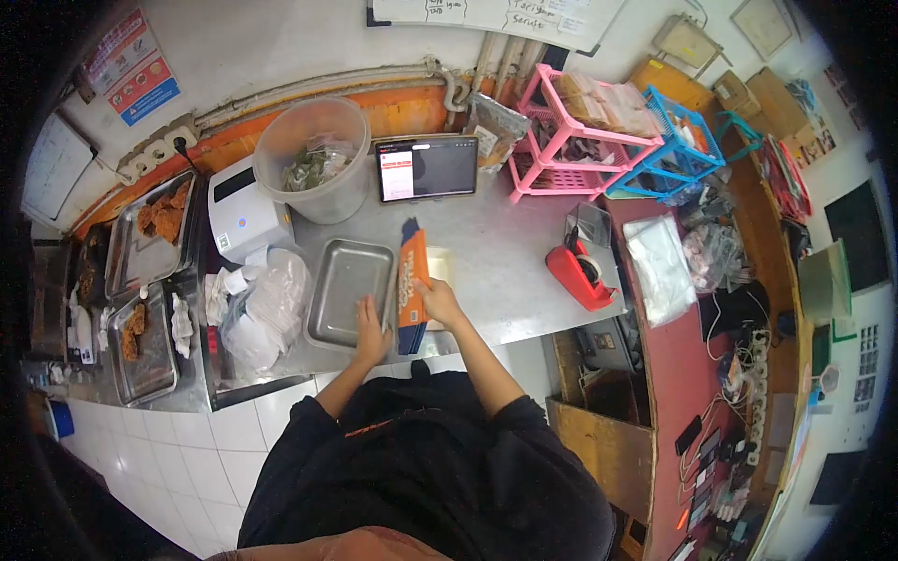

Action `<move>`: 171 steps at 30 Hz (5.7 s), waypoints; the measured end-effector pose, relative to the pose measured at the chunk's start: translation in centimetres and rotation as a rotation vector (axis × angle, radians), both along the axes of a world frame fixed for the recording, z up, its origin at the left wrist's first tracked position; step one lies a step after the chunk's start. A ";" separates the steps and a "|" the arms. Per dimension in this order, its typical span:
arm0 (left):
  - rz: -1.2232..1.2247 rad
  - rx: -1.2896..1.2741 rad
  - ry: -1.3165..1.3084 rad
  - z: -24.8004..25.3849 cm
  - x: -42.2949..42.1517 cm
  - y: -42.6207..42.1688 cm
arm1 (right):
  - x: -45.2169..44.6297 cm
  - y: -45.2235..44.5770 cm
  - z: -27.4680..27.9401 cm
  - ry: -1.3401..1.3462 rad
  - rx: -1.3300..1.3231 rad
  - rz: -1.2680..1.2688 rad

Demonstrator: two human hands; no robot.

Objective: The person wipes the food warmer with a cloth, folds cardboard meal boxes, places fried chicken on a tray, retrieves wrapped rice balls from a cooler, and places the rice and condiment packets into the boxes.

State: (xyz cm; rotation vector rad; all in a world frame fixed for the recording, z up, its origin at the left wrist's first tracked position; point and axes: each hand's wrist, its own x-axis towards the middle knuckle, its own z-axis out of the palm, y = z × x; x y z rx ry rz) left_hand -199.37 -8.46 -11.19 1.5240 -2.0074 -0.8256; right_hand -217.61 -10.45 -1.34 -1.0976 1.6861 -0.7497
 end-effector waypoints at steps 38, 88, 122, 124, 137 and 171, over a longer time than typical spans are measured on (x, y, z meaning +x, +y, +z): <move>0.129 0.148 -0.326 16.3 -6.4 -4.1 | -8.7 4.5 15.5 0.300 -0.127 0.232; 0.312 -0.139 0.135 23.9 4.2 7.3 | 6.0 -3.6 6.6 0.599 -0.579 0.228; 0.119 0.173 0.035 14.8 3.3 12.3 | 2.3 6.4 -11.6 0.762 -0.312 0.618; 0.119 0.159 0.022 14.8 3.4 12.3 | 2.2 6.8 -10.5 0.728 -0.279 0.602; 0.183 0.098 0.028 13.7 2.9 13.0 | 1.7 8.4 -9.3 0.602 -0.359 0.570; 0.352 0.002 0.166 18.0 9.7 13.1 | -3.8 11.3 -3.5 0.469 -0.160 0.780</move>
